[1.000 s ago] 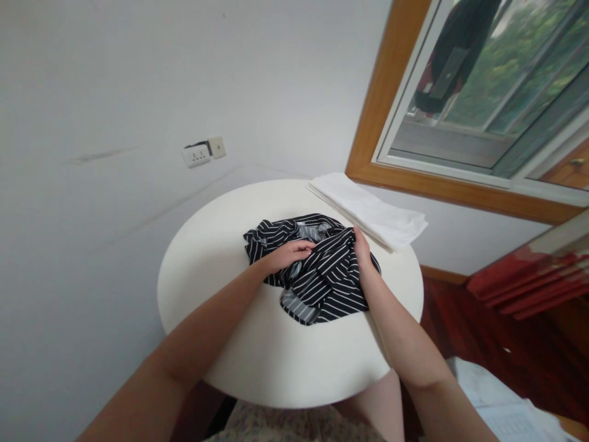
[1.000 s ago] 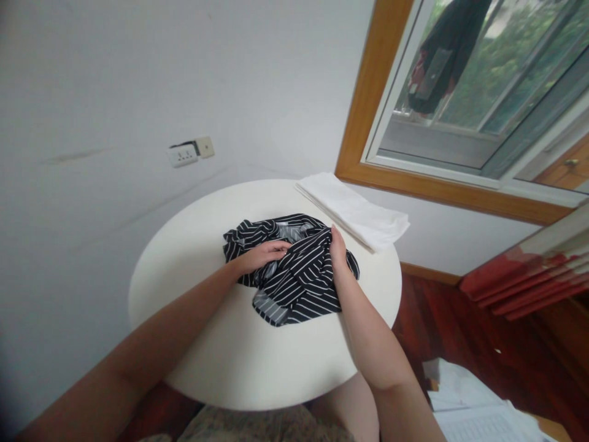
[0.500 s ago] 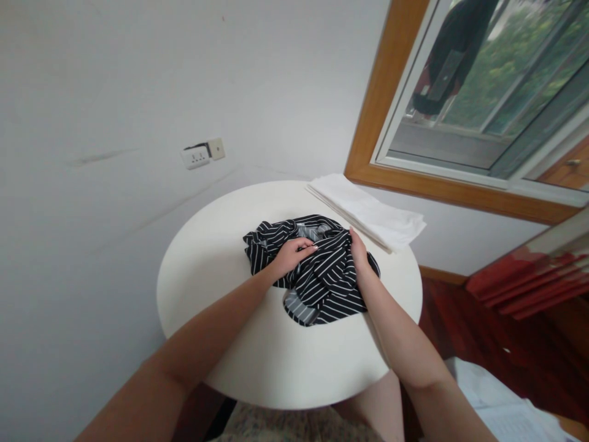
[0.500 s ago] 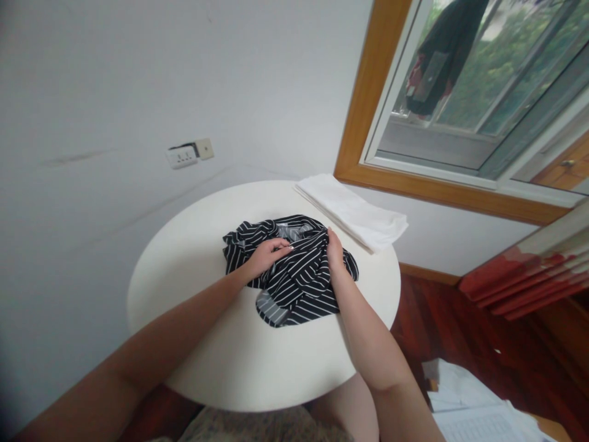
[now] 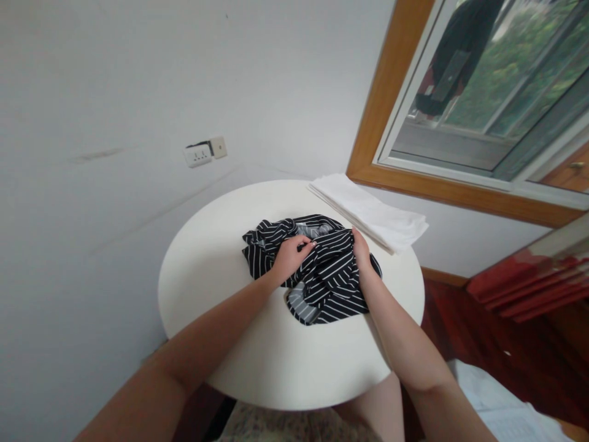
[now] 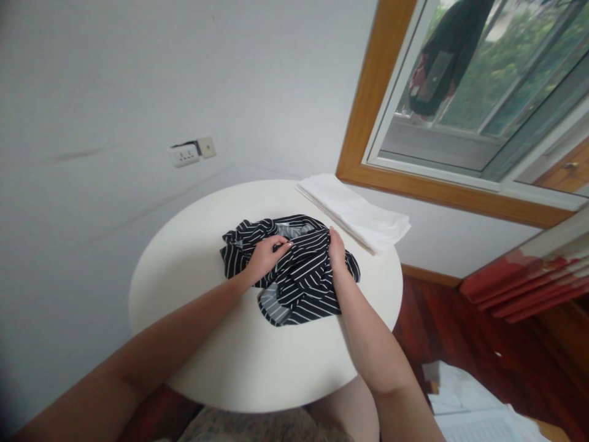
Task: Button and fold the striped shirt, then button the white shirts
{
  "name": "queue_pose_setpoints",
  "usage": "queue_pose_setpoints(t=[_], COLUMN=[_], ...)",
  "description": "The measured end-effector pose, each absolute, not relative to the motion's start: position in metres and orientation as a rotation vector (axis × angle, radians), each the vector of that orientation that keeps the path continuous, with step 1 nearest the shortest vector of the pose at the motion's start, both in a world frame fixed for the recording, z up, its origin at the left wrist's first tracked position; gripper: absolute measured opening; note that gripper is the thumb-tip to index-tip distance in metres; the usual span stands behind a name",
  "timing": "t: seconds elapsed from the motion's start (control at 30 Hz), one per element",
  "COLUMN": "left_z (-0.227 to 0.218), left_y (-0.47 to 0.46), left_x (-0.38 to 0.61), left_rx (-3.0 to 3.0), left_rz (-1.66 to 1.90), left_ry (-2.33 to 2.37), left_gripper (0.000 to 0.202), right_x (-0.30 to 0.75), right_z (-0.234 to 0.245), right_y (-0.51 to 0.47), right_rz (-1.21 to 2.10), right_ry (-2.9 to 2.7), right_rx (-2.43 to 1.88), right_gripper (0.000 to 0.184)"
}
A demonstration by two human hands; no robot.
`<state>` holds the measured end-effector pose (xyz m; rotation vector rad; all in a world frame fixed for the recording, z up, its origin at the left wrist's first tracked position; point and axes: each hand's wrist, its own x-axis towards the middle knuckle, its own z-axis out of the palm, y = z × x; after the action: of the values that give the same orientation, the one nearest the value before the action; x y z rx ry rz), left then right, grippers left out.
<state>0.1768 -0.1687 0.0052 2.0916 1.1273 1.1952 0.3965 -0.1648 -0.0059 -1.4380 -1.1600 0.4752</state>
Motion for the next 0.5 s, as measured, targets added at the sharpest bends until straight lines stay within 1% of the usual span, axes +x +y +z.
queue_pose_setpoints(t=[0.2, 0.37, 0.5], left_z=[0.011, 0.013, 0.011], left_y=[-0.171, -0.172, -0.168], left_x=[0.173, 0.172, 0.169], left_rx=[2.214, 2.326, 2.374], left_rz=[1.187, 1.163, 1.206], left_ry=[1.221, 1.361, 1.333], left_gripper=[0.027, 0.027, 0.027], right_x=[0.392, 0.384, 0.384], right_z=[0.003, 0.002, 0.003], right_y=[-0.171, -0.174, -0.174], right_rz=[0.439, 0.372, 0.352], right_ry=[-1.105, -1.109, -1.020], right_rx=[-1.523, -1.496, -1.509], right_gripper=[0.048, 0.046, 0.044])
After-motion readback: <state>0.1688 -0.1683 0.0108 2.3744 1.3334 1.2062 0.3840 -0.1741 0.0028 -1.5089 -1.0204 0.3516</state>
